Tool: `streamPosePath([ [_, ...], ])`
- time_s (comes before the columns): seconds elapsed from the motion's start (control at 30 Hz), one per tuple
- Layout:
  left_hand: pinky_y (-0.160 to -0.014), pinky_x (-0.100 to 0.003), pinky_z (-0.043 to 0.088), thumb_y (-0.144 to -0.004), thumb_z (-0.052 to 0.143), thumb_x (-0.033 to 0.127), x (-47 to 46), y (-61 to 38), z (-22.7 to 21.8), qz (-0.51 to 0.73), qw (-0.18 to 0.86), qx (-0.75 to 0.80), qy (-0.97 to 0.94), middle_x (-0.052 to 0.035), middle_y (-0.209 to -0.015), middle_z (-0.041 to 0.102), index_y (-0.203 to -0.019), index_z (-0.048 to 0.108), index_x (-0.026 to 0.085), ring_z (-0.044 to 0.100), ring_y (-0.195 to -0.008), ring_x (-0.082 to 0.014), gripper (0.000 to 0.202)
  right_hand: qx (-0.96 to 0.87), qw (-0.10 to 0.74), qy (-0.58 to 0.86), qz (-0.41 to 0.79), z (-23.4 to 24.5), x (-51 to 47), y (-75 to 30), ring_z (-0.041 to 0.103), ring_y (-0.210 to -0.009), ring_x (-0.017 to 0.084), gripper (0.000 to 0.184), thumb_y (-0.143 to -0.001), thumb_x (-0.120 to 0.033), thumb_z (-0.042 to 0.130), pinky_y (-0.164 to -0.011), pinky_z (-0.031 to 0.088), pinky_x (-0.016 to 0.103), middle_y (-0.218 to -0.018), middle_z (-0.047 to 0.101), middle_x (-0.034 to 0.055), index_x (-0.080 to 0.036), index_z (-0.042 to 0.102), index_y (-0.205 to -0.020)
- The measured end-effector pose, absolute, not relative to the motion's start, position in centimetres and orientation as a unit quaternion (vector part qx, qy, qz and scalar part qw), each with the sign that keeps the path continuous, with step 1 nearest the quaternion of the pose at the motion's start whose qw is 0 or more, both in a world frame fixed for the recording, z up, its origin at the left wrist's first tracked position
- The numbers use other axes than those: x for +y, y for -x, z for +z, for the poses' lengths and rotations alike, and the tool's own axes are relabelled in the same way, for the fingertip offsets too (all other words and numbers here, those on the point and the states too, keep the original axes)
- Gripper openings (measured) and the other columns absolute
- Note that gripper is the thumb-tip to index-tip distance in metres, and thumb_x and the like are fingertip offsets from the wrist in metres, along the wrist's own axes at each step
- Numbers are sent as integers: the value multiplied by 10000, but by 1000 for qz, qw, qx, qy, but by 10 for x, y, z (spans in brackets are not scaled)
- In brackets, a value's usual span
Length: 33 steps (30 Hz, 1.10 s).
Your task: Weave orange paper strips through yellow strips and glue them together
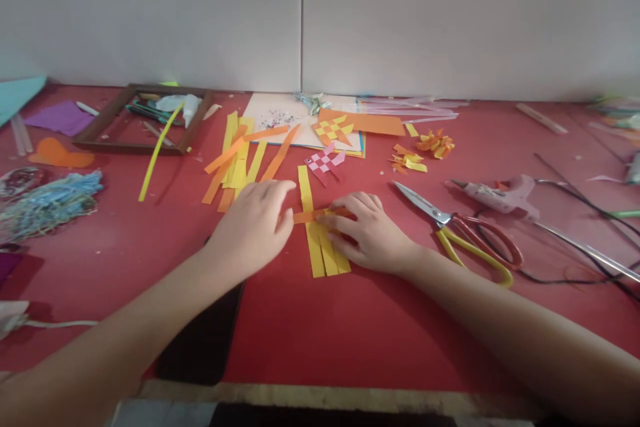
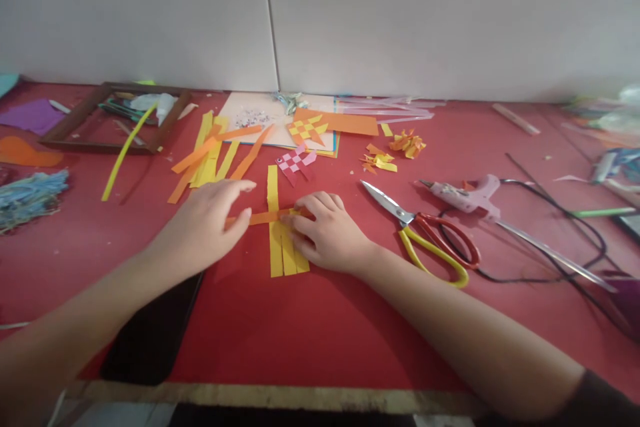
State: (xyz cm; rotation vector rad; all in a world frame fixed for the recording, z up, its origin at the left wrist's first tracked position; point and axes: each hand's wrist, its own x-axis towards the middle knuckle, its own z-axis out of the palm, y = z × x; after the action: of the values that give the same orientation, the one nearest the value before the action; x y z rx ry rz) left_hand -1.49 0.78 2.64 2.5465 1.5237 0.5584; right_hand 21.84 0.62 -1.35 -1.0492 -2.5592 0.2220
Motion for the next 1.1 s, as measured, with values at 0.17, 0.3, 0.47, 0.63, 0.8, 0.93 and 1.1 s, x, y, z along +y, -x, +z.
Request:
streamPosePath([
  [0.17,-660,-356,542,-802,616,323,43,8,16,178,253,591,-745,-62,-888,692,-974,523,188,667,-763,-206,238,-905,175,377,85,-13,6,-218,497,-1031,251,286,-907,-248,512,-886,380,423,-1125,588,118,-212,663,-1147],
  [0.3,-556,-301,508,-780,608,325,54,-3,6,186,282,588,-735,-56,-848,698,-975,486,198,669,-694,-188,263,-904,184,375,89,-13,6,-219,494,-1023,254,271,-899,-252,527,-889,378,436,-1118,586,118,-216,668,-1128],
  [0.47,-526,-273,501,-779,596,340,52,-10,8,186,329,587,-716,-56,-875,697,-1149,393,195,671,-687,-173,447,-904,186,372,97,-13,7,-219,488,-1032,256,269,-898,-252,524,-893,377,440,-1123,584,122,-207,671,-1119],
  [0.63,-661,-316,537,-764,590,285,46,-6,10,211,346,573,-712,-77,-981,676,-1224,318,205,674,-855,-193,541,-904,192,370,95,-13,7,-219,491,-1017,251,274,-900,-261,524,-908,376,446,-1119,582,123,-203,671,-1124],
  [0.8,-694,-327,530,-759,505,143,28,5,3,266,337,524,-736,-54,-1034,653,-1291,228,233,677,-886,-182,606,-904,187,375,89,-13,6,-219,493,-1020,253,275,-896,-259,525,-899,381,443,-1117,575,120,-214,672,-1124],
  [0.93,-787,-351,540,-761,496,94,12,12,-3,275,323,489,-762,-82,-1105,649,-1341,172,220,663,-959,-188,676,-903,194,374,86,-13,6,-218,494,-1016,253,264,-897,-264,521,-897,384,442,-1119,582,121,-205,671,-1106],
  [1.1,-938,-419,513,-805,441,52,-2,17,-1,278,300,461,-788,-119,-1252,600,-1368,214,220,599,-1140,-217,630,-902,193,376,86,-14,6,-218,498,-995,242,259,-904,-259,513,-895,378,436,-1119,591,119,-199,662,-1108],
])
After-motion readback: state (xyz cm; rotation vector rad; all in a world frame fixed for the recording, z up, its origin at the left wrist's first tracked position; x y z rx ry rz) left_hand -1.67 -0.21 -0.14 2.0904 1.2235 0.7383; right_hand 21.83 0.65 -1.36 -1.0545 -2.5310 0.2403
